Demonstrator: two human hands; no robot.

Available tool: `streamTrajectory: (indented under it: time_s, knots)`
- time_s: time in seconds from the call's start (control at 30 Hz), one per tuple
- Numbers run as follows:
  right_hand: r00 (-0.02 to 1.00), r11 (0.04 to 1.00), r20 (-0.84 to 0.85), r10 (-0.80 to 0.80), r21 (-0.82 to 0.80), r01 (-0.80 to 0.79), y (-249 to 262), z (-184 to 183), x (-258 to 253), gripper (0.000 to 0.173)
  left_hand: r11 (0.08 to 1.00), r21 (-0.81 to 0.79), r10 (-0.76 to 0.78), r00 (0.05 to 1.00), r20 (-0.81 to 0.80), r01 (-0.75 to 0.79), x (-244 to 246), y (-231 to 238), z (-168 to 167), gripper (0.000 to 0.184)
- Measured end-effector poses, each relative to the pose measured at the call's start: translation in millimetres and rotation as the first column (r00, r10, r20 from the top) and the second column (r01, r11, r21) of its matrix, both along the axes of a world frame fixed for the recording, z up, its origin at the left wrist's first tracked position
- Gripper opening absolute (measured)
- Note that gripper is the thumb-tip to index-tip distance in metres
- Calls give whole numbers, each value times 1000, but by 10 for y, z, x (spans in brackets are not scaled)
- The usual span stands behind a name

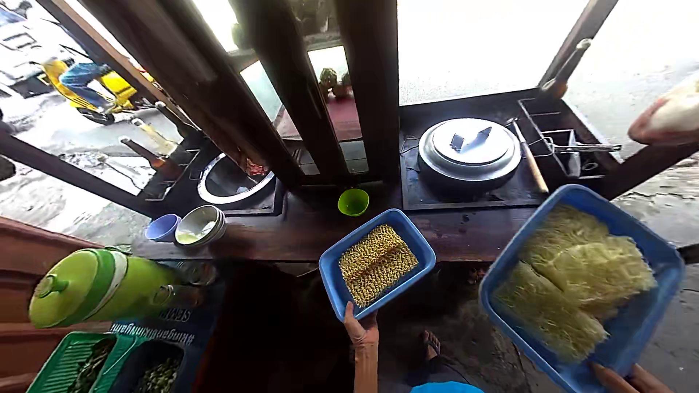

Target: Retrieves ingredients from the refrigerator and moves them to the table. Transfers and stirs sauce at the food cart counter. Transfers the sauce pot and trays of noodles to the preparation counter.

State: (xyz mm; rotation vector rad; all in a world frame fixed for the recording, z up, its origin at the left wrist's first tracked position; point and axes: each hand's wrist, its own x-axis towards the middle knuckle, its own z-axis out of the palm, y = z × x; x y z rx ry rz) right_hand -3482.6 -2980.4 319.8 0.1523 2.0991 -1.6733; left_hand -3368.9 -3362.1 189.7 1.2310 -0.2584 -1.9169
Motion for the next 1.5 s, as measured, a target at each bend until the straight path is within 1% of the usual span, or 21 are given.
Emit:
streamTrajectory:
  time_s: [0.07, 0.13, 0.27, 0.33, 0.43, 0.5, 0.6, 0.7, 0.8, 0.87, 0.93, 1.0, 1.1, 1.2, 1.3, 1.37, 1.4, 1.5]
  knots:
    - [998, 998, 11, 56, 11, -56, -418, 21, -131, 25, 999, -17, 32, 999, 23, -32, 228, -235, 57, 35]
    - [993, 993, 28, 115, 28, -116, -831, -58, -245, 27, 997, -51, 55, 997, 52, -52, 461, -515, 84, 32]
    - [981, 983, 72, 181, 22, -183, -1598, -501, -399, 38, 991, -106, 84, 993, 83, -75, 812, -1187, 187, 31]
    - [972, 976, 101, 213, 18, -216, -1934, -656, -483, 38, 988, -123, 102, 992, 72, -93, 850, -1515, 190, 29]
    - [961, 968, 123, 247, 18, -251, -2333, -883, -588, 37, 988, -111, 111, 993, 39, -106, 783, -1995, 146, 29]
    - [954, 963, 150, 260, 29, -267, -2502, -995, -652, 35, 988, -101, 117, 993, 11, -115, 708, -2236, 46, 30]
    - [942, 952, 163, 294, 42, -304, -2648, -1123, -761, 36, 987, -100, 126, 992, -27, -128, 540, -2446, -42, 32]
    - [926, 935, 153, 344, 40, -353, -2714, -1196, -890, 42, 984, -80, 156, 986, -55, -160, 364, -2495, -104, 36]
    - [901, 908, 142, 409, 34, -417, -2802, -1231, -1046, 47, 985, -78, 152, 987, -46, -156, 250, -2500, -44, 40]
    - [886, 890, 124, 446, 46, -454, -2880, -1254, -1153, 47, 996, -46, 83, 996, 23, -82, 207, -2492, -11, 42]
    - [870, 870, 110, 481, 64, -490, -2921, -1309, -1248, 48, 998, 43, -51, 991, 127, 46, 175, -2417, 37, 50]
    - [850, 848, 113, 514, 81, -524, -3001, -1301, -1338, 49, 980, 104, -184, 967, 174, 168, 170, -2345, 65, 59]
    - [813, 805, 143, 564, 122, -580, -3150, -1243, -1464, 48, 957, 96, -288, 939, 189, 274, 198, -2283, 54, 66]
    - [799, 789, 180, 574, 139, -598, -3287, -1242, -1505, 43, 916, 76, -402, 893, 203, 395, 225, -2279, 80, 67]
    - [809, 796, 195, 554, 161, -583, -3409, -1224, -1520, 43, 840, 52, -533, 804, 262, 540, 262, -2295, 85, 65]
    - [809, 778, 213, 548, 223, -587, -3452, -1179, -1527, 42, 802, 64, -582, 754, 304, 594, 271, -2309, 99, 65]
    - [806, 766, 229, 545, 254, -591, -3454, -1150, -1526, 42, 771, 78, -618, 713, 332, 632, 276, -2306, 121, 66]
    - [810, 742, 251, 531, 325, -587, -3468, -1072, -1503, 37, 637, 154, -727, 521, 447, 756, 334, -2282, 235, 68]
